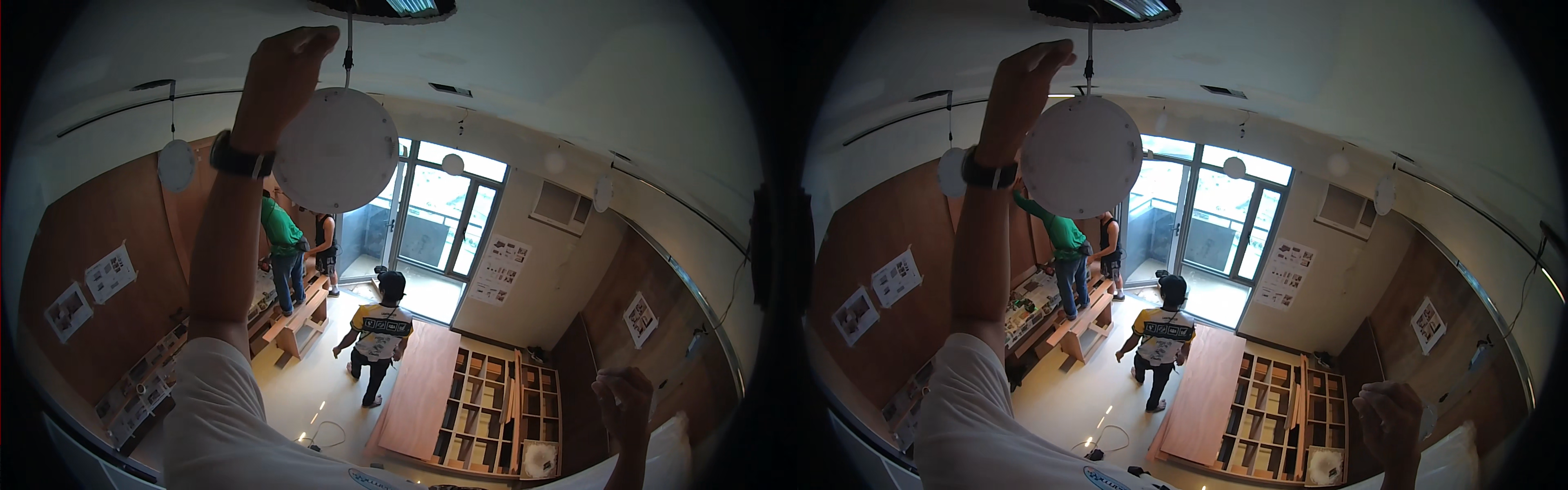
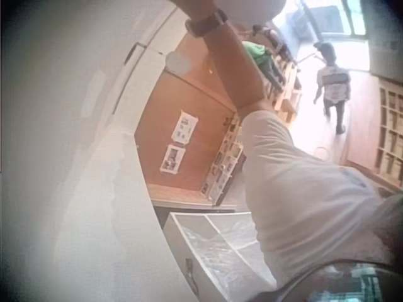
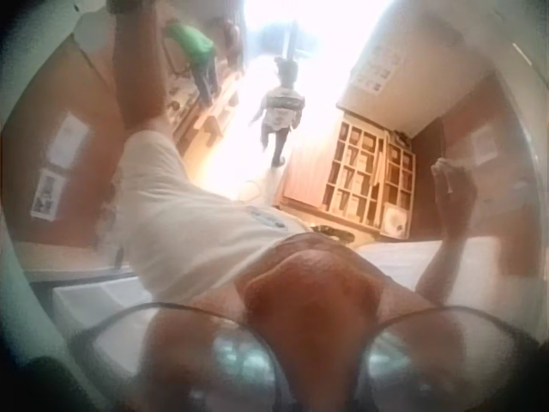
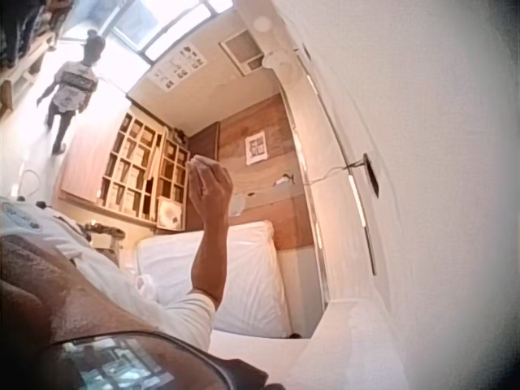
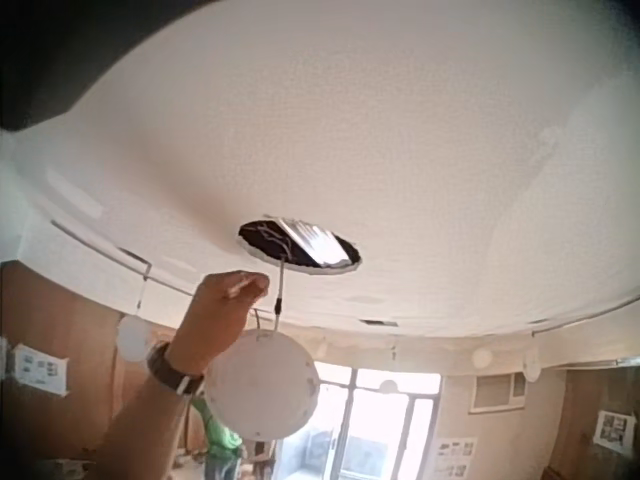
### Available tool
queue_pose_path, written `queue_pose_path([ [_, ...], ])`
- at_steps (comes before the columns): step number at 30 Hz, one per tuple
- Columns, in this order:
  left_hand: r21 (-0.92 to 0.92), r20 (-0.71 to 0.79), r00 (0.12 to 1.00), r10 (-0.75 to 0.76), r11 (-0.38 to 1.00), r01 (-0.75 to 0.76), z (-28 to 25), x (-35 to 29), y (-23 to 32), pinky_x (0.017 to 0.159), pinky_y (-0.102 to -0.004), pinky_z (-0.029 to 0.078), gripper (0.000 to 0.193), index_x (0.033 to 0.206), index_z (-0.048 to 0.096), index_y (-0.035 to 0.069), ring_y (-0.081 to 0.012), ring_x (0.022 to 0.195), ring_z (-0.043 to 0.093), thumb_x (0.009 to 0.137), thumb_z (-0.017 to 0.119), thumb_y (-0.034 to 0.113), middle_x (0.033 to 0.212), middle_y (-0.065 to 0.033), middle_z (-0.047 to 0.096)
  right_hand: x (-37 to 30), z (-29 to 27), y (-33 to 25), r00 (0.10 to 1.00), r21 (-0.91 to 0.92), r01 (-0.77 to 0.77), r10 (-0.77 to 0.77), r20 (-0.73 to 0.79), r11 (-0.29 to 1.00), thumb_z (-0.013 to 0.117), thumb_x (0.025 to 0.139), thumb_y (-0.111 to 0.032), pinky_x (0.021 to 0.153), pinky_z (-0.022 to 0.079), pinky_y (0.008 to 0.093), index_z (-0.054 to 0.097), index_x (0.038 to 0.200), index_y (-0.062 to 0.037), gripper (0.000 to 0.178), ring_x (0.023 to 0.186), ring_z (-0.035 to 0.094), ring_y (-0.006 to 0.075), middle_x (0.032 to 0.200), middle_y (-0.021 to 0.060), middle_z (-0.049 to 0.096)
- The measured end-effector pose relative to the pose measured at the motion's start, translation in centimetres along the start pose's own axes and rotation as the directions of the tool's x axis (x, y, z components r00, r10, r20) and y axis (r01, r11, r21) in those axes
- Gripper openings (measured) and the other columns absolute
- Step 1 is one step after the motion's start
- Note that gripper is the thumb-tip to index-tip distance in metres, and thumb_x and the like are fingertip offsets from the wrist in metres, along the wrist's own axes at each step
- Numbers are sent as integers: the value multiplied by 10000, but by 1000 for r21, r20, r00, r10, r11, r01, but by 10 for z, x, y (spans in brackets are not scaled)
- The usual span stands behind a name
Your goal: The person touches a ceiling surface to check for gaps, then pulls a circular light fixture out of its hole and handles the electrical wiring.
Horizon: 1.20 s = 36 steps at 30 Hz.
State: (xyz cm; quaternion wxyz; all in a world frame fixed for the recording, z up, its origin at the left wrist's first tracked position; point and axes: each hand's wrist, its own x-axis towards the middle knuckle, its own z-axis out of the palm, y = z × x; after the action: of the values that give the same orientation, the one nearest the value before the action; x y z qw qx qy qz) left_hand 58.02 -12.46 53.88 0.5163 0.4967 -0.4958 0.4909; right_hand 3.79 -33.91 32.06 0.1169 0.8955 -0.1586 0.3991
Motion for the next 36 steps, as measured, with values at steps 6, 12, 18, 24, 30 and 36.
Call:
queue_pose_path([
  [6, -276, 282, 906, -317, 877, 393, 34, 44, 0, 768, -347, 527, 270, 990, 747, 45, -157, 839, 693, 947, 692, 306, 893, -82, 774, -5, 12, -4, 999, 15, 28, -27, -34, 1000, 795, 831, -112, 736, 545, 432, 724, 885, -37, 116, 789, 677, 303, 878, 101, 713],
  [12, -406, 241, 954, -176, 875, 264, 37, 26, 23, 823, -338, 524, 282, 1046, 753, 31, -172, 857, 715, 968, 660, 285, 907, -103, 775, -11, 10, -5, 1000, 26, -7, 8, -14, 1000, 784, 849, -121, 728, 547, 426, 724, 879, -31, 113, 780, 678, 309, 869, 103, 714],
  [18, -415, 252, 953, -170, 871, 265, 37, 12, 25, 811, -332, 531, 302, 1084, 757, 41, -160, 858, 719, 1015, 621, 301, 914, -97, 777, -16, 14, -6, 999, 57, -23, 25, -37, 998, 800, 815, -124, 720, 548, 409, 734, 848, -42, 110, 781, 696, 281, 851, 98, 729],
  [24, -390, 294, 931, -215, 863, 322, 30, 9, 23, 756, -322, 516, 323, 1096, 758, 52, -139, 833, 704, 1028, 628, 340, 899, -82, 773, -17, 13, -7, 999, 58, -41, 41, -5, 997, 813, 806, -122, 710, 549, 403, 734, 846, -43, 119, 777, 695, 282, 848, 98, 728],
  [30, -484, 274, 942, -194, 819, 309, 27, 11, 23, 840, -357, 519, 389, 1133, 732, 96, -158, 870, 722, 992, 675, 454, 893, -55, 746, -13, 13, -11, 1000, 87, 13, -13, -4, 996, 792, 829, -87, 668, 540, 416, 712, 868, -25, 108, 723, 675, 303, 837, 109, 707],
  [36, -510, 263, 954, -143, 819, 263, 19, -2, 29, 832, -343, 527, 391, 1201, 714, 64, -161, 869, 715, 1032, 638, 408, 901, -67, 740, -16, 12, -12, 1000, 67, 4, -4, -3, 998, 789, 835, -86, 679, 550, 416, 714, 860, -20, 103, 737, 683, 303, 834, 115, 707],
])
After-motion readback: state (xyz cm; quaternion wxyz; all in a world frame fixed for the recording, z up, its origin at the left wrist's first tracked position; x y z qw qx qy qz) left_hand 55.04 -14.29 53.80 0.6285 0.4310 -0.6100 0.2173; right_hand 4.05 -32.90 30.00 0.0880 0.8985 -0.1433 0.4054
